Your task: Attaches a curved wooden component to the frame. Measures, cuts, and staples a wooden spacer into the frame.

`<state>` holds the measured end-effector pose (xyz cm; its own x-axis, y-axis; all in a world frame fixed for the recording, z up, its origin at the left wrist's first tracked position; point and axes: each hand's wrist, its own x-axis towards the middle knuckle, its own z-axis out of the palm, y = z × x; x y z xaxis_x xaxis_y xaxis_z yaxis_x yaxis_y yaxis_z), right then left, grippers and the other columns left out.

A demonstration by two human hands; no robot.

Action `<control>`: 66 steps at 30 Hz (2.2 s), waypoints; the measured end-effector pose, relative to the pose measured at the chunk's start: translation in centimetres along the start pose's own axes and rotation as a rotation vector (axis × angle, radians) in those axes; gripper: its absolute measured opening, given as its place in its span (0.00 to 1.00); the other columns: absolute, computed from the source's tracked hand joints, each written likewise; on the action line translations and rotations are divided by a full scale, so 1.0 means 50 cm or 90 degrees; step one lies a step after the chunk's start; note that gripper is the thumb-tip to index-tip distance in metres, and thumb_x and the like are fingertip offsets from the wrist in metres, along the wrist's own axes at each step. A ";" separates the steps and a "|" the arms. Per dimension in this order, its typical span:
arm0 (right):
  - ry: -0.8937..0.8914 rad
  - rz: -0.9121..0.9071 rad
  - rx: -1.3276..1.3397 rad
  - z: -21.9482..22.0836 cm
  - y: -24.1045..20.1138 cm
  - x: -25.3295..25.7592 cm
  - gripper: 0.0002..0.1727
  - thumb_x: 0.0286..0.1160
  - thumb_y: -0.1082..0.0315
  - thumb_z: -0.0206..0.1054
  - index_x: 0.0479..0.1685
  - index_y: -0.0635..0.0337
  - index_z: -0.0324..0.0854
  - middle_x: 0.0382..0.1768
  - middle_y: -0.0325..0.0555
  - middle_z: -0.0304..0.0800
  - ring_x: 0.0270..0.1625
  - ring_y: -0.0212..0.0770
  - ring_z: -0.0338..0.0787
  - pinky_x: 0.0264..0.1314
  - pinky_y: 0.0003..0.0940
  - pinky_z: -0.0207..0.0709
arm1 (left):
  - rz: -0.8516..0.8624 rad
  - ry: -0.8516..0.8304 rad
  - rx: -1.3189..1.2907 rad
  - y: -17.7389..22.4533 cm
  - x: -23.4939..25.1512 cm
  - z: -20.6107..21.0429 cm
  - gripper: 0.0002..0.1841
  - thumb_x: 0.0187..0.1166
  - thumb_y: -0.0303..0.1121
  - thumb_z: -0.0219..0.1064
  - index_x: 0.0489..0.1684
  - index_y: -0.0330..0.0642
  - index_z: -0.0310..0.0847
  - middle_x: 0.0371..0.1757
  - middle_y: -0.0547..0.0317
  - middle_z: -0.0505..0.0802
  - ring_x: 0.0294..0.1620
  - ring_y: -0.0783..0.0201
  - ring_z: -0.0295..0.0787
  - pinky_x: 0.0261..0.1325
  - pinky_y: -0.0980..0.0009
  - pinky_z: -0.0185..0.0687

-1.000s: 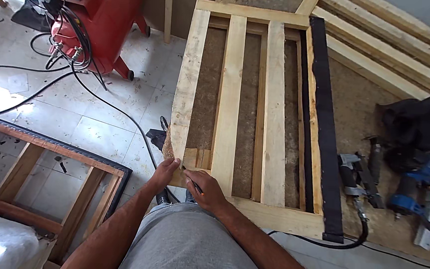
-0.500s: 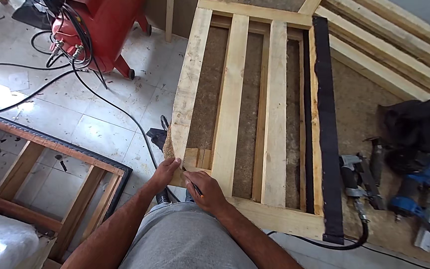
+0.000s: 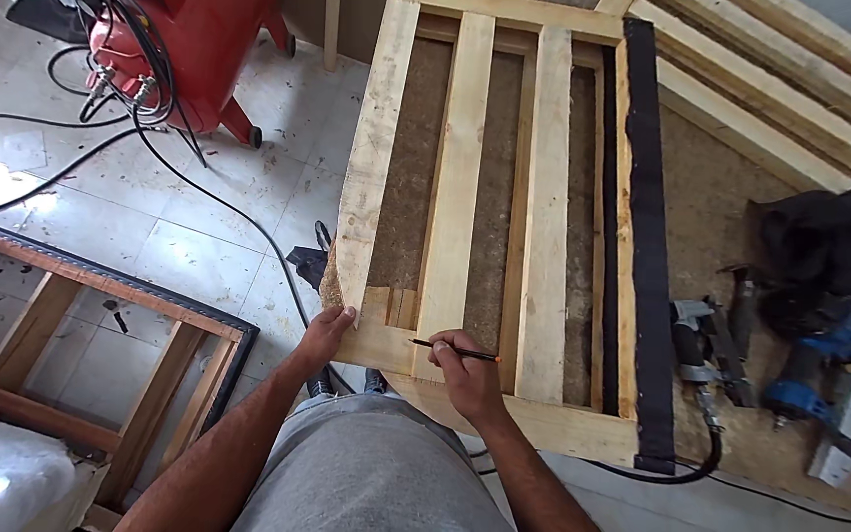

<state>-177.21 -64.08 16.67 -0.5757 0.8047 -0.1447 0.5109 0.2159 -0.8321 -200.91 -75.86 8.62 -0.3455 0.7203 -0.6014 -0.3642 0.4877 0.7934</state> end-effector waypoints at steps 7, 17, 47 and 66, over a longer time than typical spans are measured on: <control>-0.031 0.052 -0.028 0.002 0.006 -0.026 0.13 0.82 0.58 0.58 0.38 0.47 0.88 0.20 0.28 0.83 0.22 0.28 0.81 0.26 0.30 0.77 | -0.005 0.004 -0.003 0.003 -0.002 0.001 0.21 0.93 0.48 0.53 0.63 0.40 0.81 0.47 0.47 0.93 0.46 0.54 0.93 0.52 0.53 0.89; -0.038 0.081 0.041 0.001 0.016 -0.030 0.13 0.83 0.60 0.58 0.39 0.50 0.88 0.21 0.31 0.86 0.24 0.30 0.84 0.30 0.30 0.79 | -0.002 0.006 0.007 0.004 -0.004 0.001 0.22 0.93 0.48 0.52 0.63 0.40 0.81 0.48 0.47 0.93 0.47 0.54 0.92 0.54 0.53 0.89; 0.048 -0.166 -0.206 0.033 0.103 -0.055 0.22 0.84 0.53 0.59 0.68 0.49 0.87 0.71 0.38 0.88 0.81 0.43 0.79 0.80 0.48 0.77 | 0.000 0.006 0.024 0.003 -0.001 0.001 0.23 0.93 0.50 0.52 0.64 0.40 0.81 0.49 0.46 0.93 0.49 0.54 0.92 0.55 0.52 0.88; 0.095 -0.208 -0.246 0.047 0.140 -0.051 0.19 0.80 0.54 0.62 0.62 0.46 0.91 0.70 0.34 0.89 0.79 0.42 0.81 0.80 0.46 0.76 | -0.006 0.008 0.026 0.002 0.000 0.001 0.24 0.93 0.50 0.52 0.67 0.40 0.80 0.53 0.45 0.92 0.53 0.53 0.92 0.58 0.49 0.87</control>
<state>-173.63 -65.93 9.95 -0.6615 0.7253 0.1909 0.5340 0.6342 -0.5591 -200.89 -75.79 8.70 -0.3534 0.7096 -0.6095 -0.3324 0.5138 0.7909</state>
